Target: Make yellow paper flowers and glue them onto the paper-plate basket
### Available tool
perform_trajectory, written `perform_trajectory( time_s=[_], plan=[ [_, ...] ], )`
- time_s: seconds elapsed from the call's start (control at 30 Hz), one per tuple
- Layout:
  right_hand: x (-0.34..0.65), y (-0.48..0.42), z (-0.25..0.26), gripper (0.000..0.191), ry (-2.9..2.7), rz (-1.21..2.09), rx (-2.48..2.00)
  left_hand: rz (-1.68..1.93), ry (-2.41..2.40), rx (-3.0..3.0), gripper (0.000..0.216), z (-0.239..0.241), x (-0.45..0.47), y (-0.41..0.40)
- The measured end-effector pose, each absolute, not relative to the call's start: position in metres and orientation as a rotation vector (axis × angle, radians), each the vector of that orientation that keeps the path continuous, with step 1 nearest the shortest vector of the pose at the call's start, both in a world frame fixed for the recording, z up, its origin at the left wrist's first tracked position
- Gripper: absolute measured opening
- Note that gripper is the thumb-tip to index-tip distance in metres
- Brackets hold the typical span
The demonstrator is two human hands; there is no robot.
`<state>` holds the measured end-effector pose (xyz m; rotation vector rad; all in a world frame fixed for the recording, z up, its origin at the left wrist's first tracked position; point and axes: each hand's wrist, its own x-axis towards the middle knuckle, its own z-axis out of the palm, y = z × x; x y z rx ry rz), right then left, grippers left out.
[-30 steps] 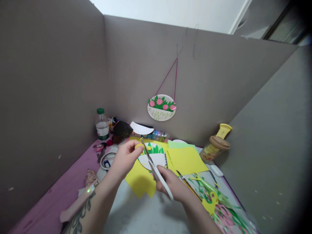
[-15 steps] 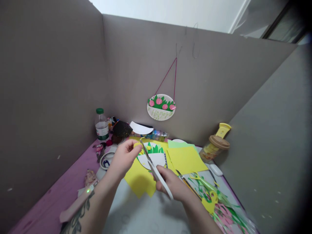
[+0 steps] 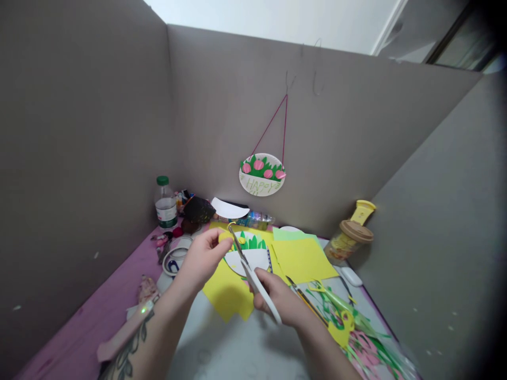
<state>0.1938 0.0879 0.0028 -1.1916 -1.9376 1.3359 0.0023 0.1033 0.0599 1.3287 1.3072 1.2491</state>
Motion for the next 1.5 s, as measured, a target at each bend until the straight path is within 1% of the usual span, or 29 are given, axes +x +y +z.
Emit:
perform_trajectory(
  time_s=[0.47,1.5],
  plan=[
    [0.1953,0.0863,0.0066,0.016,-1.969,1.326,-1.210,1.246,1.322,1.293,0.020,0.0614,0.0025,0.1033],
    [0.1926,0.0866,0.0085,0.015,-1.946,1.331,-1.229,1.225,1.301,1.336,0.020,0.0606,0.0028,0.1036]
  ],
)
